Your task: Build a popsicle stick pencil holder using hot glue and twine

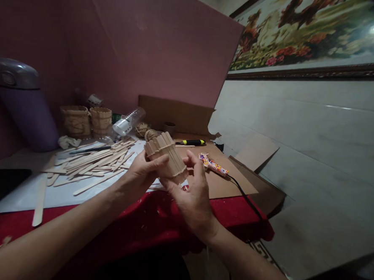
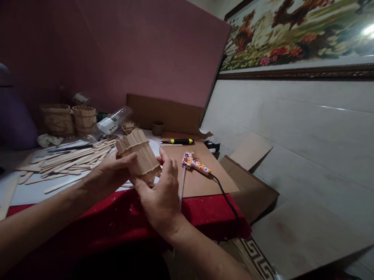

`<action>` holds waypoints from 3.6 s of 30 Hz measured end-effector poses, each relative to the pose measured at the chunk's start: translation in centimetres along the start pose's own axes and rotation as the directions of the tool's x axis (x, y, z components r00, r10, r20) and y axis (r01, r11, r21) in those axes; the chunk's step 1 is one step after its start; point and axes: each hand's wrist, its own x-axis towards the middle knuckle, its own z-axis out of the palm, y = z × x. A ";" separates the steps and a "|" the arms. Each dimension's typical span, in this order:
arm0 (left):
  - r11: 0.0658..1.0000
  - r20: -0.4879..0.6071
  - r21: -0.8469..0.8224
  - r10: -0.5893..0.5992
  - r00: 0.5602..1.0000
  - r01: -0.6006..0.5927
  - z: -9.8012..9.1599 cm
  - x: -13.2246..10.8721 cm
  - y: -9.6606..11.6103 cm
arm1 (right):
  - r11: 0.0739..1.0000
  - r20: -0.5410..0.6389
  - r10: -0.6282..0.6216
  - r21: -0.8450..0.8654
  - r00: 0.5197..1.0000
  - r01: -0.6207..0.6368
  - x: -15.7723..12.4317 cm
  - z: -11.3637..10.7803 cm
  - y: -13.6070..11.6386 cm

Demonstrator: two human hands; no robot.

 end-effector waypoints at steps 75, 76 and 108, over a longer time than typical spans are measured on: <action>0.999 0.054 -0.009 0.046 0.998 -0.046 -0.4 -0.2 0.8 | 0.993 0.043 -0.027 0.116 0.999 0.021 -0.3 -0.9 0.6; 0.999 0.060 -0.011 0.042 0.997 -0.041 -0.5 -0.2 0.9 | 0.989 0.056 0.002 0.150 0.998 -0.010 -0.2 -1.1 0.6; 0.997 0.037 -0.069 -0.017 0.999 0.020 -0.7 -0.5 1.9 | 0.853 0.137 0.206 0.460 0.969 -0.246 0.0 -1.5 -0.6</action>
